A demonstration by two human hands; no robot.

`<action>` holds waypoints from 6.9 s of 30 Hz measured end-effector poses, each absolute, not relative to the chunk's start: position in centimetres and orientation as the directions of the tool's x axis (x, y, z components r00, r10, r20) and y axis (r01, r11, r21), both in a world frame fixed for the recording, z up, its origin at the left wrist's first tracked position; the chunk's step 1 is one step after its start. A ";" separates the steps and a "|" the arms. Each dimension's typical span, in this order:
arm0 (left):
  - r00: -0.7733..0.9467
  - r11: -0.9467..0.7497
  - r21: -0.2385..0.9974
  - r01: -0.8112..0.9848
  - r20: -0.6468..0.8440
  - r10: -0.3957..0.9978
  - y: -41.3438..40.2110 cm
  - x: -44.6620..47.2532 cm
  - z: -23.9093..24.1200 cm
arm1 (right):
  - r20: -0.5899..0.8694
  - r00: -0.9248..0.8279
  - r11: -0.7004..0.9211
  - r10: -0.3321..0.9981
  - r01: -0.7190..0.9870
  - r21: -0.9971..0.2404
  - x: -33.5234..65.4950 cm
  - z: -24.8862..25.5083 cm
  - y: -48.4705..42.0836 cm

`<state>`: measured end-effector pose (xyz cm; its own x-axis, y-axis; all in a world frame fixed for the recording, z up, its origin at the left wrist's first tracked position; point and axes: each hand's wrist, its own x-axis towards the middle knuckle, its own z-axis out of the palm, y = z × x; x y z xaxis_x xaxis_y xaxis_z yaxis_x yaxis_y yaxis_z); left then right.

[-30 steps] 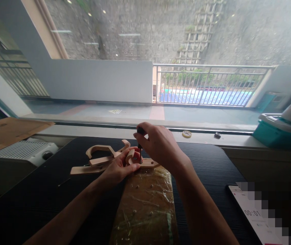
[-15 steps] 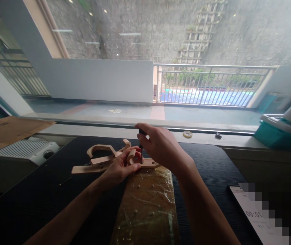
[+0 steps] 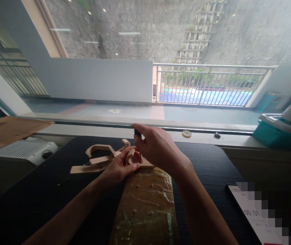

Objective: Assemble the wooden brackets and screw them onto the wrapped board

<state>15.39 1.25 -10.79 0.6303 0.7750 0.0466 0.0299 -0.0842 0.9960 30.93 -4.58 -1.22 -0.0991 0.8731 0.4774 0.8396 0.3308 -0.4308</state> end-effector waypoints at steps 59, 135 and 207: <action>0.638 -0.079 0.997 0.012 0.053 0.768 1.4 15.4 -11.0 | 0.526 -0.097 0.364 0.845 0.825 -0.432 31.1 -1.1 -4.6; 0.619 -0.074 0.997 0.015 0.049 0.784 1.4 15.4 -11.3 | 0.488 -0.093 0.340 0.868 0.828 -0.446 31.5 -1.3 -4.3; 0.661 -0.010 0.998 -0.054 0.044 0.749 1.4 15.2 -11.2 | 0.522 -0.063 0.312 0.851 0.860 -0.404 31.1 -1.3 -4.1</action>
